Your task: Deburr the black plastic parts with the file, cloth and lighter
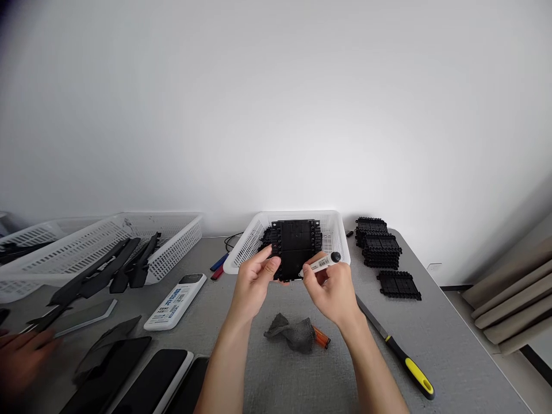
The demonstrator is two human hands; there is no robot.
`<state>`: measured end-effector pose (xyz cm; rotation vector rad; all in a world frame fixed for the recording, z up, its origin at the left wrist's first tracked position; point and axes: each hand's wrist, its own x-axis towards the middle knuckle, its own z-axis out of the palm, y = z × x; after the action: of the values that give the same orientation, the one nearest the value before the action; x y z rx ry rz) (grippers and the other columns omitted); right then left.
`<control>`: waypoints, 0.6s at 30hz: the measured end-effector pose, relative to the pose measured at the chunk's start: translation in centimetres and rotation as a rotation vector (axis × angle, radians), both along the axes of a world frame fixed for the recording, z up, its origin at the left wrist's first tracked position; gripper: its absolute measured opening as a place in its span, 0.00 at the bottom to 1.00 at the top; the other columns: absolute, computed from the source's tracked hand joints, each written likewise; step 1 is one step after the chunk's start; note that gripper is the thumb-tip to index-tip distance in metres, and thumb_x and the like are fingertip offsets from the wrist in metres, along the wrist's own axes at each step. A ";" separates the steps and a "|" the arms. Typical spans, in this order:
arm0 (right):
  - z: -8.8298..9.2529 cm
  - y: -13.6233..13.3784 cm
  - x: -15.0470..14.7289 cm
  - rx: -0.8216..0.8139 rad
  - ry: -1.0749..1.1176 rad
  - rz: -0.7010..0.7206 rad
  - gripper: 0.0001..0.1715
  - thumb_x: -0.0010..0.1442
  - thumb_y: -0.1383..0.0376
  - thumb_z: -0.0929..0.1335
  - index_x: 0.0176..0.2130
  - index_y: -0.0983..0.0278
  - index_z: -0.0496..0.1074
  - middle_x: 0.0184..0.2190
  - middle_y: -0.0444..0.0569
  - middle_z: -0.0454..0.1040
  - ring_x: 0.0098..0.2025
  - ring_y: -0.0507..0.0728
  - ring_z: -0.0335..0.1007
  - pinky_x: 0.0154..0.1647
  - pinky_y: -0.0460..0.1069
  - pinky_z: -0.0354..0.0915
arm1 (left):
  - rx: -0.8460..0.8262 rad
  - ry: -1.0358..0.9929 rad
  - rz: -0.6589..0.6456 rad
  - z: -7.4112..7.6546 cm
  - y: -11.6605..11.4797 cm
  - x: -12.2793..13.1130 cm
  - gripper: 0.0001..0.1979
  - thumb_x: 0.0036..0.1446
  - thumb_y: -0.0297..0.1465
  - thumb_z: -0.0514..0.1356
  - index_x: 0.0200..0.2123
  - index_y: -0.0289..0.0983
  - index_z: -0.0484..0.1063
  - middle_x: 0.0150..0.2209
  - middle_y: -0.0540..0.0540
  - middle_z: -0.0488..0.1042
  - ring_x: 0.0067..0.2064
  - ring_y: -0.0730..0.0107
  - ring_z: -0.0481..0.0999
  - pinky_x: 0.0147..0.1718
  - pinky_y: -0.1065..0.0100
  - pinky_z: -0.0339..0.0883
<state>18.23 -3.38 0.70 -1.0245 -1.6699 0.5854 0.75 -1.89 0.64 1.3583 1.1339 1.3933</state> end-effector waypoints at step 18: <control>0.1 -0.6 0.3 0.163 0.254 -0.021 0.03 0.60 0.64 0.71 0.36 0.62 0.75 0.23 0.44 0.75 0.20 0.50 0.66 0.19 0.44 0.61 | -0.102 -0.137 -0.002 -0.2 0.2 -0.2 0.40 0.52 0.50 0.65 0.63 0.32 0.67 0.39 0.38 0.81 0.31 0.57 0.78 0.18 0.63 0.73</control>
<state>18.48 -3.96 0.77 -0.8130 -1.4553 0.5329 0.54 -1.68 0.47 1.1738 1.0968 1.3864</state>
